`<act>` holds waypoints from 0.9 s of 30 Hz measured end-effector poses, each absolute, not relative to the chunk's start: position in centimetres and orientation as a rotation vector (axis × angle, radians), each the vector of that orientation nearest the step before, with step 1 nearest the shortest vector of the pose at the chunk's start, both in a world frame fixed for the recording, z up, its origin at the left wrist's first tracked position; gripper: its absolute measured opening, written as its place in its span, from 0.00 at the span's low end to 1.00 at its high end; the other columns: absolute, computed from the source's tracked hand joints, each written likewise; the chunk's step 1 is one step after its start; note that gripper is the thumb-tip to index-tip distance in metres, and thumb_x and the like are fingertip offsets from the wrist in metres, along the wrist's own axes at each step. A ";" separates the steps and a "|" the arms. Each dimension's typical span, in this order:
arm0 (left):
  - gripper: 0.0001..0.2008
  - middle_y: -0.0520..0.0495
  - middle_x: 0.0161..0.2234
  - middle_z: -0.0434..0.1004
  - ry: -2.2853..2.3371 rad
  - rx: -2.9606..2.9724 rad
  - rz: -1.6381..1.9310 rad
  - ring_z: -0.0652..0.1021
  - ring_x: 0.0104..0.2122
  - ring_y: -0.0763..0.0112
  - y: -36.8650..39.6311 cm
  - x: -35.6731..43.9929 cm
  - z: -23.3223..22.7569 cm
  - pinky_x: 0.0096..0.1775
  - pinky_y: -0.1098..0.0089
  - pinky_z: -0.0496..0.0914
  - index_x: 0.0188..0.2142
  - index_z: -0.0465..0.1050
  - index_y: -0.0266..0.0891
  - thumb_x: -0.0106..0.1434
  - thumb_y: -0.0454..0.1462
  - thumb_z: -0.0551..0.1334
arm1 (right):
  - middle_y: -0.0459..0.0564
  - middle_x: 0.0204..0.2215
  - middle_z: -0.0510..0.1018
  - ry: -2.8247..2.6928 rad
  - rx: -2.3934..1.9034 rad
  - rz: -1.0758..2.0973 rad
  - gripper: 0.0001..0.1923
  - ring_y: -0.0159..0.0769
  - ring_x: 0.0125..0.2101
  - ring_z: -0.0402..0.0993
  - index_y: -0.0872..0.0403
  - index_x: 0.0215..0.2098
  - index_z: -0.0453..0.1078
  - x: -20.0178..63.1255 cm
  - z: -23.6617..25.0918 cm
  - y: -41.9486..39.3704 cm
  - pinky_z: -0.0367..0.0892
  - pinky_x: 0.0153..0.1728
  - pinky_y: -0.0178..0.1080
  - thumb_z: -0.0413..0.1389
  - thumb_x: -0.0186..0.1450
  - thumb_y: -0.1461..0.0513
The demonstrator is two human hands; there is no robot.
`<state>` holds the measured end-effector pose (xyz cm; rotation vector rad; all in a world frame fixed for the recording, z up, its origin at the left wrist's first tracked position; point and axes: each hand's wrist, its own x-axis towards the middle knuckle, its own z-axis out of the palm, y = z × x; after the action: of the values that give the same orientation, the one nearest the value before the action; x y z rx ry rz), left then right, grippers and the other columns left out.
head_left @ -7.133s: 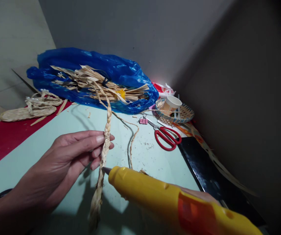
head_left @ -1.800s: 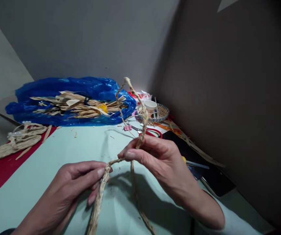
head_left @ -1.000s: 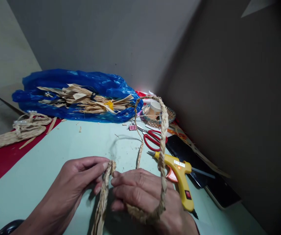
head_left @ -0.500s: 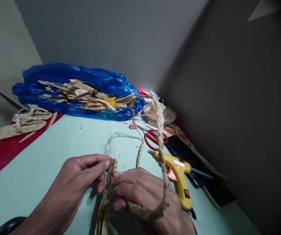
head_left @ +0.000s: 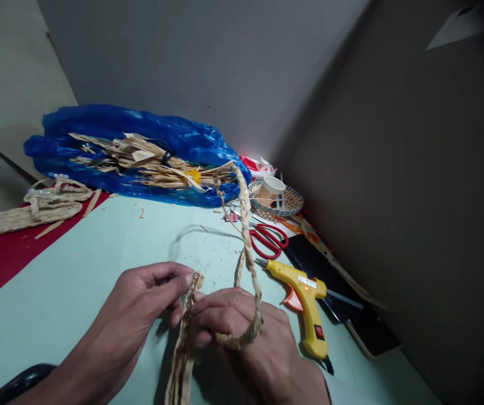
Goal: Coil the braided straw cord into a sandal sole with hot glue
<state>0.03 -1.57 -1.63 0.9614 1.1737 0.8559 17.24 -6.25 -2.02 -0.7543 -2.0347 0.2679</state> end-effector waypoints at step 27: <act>0.11 0.51 0.22 0.80 1.188 0.802 0.878 0.72 0.21 0.73 -1.7 0.0 -0.9 0.29 0.71 0.68 0.33 0.84 0.39 0.48 0.39 0.72 | 0.50 0.39 0.81 -1.905 -1.013 0.651 0.04 0.30 0.41 0.80 0.56 0.38 0.73 17.3 0.1 -7.2 0.72 0.45 0.29 0.57 0.69 0.69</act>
<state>-0.01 -1.72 -0.93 0.8024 1.1879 0.8783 17.26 -7.21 0.07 -1.0133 -1.9049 0.6512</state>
